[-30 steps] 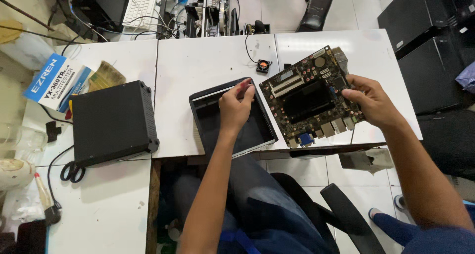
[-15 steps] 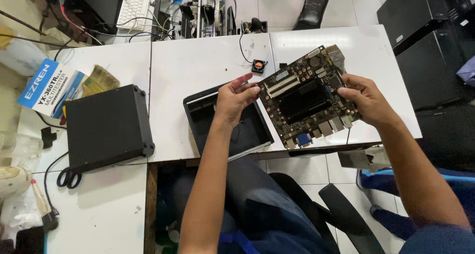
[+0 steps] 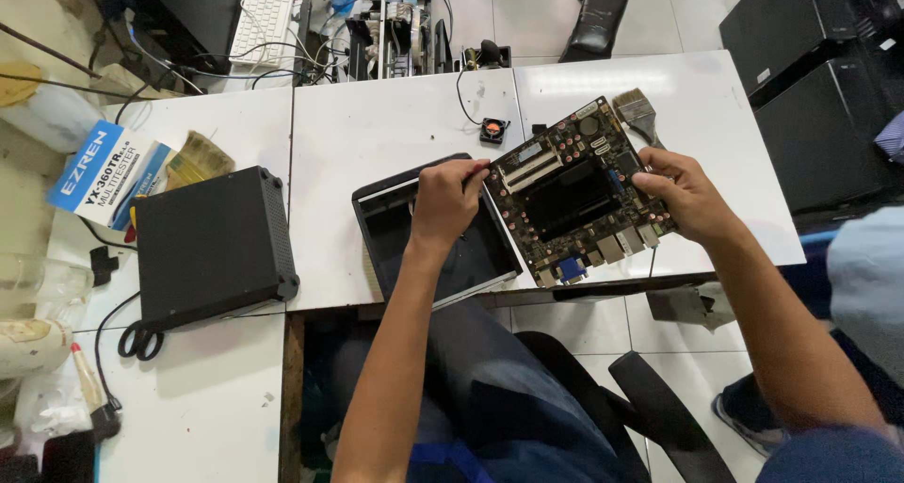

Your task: The person uses a screwdriver to remove screws from a computer case and lifts out the motherboard. They then use the screwdriver to manipulate internal components and wires within the case.

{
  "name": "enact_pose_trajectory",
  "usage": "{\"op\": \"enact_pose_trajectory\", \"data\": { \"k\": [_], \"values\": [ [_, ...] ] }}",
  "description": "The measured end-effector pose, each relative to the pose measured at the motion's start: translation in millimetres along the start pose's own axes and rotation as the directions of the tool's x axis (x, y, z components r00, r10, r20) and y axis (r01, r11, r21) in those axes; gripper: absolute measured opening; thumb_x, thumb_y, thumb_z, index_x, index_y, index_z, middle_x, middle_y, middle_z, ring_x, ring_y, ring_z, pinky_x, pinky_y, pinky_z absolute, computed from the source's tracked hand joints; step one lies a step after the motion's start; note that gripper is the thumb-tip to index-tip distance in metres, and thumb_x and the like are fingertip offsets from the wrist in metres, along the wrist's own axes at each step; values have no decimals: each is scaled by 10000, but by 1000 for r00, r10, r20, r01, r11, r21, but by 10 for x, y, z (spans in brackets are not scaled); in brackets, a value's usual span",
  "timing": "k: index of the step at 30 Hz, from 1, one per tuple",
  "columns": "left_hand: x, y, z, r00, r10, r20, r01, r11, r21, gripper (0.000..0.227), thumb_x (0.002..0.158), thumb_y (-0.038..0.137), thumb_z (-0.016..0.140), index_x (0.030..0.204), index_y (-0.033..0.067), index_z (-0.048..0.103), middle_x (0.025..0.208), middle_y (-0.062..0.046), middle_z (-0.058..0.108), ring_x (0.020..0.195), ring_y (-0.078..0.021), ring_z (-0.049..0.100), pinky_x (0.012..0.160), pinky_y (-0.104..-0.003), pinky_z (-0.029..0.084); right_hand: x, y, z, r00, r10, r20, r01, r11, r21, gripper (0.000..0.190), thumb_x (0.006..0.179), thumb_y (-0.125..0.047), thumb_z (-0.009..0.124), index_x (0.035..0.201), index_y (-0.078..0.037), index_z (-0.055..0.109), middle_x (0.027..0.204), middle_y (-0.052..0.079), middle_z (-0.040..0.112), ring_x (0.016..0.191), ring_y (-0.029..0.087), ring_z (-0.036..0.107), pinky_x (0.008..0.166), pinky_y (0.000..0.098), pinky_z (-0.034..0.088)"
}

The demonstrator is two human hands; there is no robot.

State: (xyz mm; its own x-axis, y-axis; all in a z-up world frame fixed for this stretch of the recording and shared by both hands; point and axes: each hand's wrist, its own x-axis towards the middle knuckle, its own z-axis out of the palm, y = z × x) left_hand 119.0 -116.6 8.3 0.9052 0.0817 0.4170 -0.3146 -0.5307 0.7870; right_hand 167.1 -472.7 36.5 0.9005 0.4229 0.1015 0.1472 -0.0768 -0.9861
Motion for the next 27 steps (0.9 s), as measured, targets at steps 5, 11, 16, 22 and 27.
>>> {"op": "enact_pose_trajectory", "data": {
  "k": [5, 11, 16, 22, 27],
  "values": [
    [-87, 19, 3, 987, 158, -16, -154, 975, 162, 137, 1022, 116, 727, 1114, 100, 827, 966, -89, 817, 878, -248, 794, 769, -319, 660, -7, -60, 62, 1000, 12, 0, -12, 997, 71, 191, 1009, -190, 677, 1046, -3, 667, 627, 38, 604, 475, 59, 518, 448, 207, 413],
    [-154, -18, 31, 890, 449, 77, -413, 722, 555, 197, 982, 85, 750, 1171, 77, 804, 997, -137, 817, 861, -233, 787, 764, -308, 673, 39, 175, -23, 1000, -15, 21, 13, 998, 55, 190, 1010, -173, 668, 1056, 11, 674, 625, 55, 616, 473, 59, 528, 421, 212, 418],
    [-174, -88, 57, 865, 497, 72, -444, 688, 575, 222, 989, 93, 741, 1203, 81, 799, 1010, -151, 826, 811, -221, 788, 678, -288, 662, 47, 428, -129, 999, -41, 34, 39, 998, 59, 192, 1008, -170, 664, 1065, 12, 682, 605, 53, 625, 444, 44, 532, 392, 206, 424],
    [-220, -189, 83, 836, 541, 95, -457, 589, 666, 246, 974, 119, 772, 1218, 107, 795, 1007, -127, 826, 801, -202, 780, 636, -268, 660, 37, 301, -7, 998, -35, 43, 31, 996, 86, 195, 1006, -160, 661, 1082, 17, 692, 603, 65, 649, 444, 46, 551, 399, 207, 448],
    [-254, -165, 40, 801, 590, 103, -479, 529, 700, 248, 973, 100, 792, 1221, 89, 801, 981, -121, 816, 798, -203, 767, 589, -265, 634, 57, -7, 126, 994, -91, 65, 96, 993, -75, 201, 1025, -201, 671, 1039, -4, 712, 699, 69, 666, 623, 76, 574, 544, 260, 493]
  ]
}}
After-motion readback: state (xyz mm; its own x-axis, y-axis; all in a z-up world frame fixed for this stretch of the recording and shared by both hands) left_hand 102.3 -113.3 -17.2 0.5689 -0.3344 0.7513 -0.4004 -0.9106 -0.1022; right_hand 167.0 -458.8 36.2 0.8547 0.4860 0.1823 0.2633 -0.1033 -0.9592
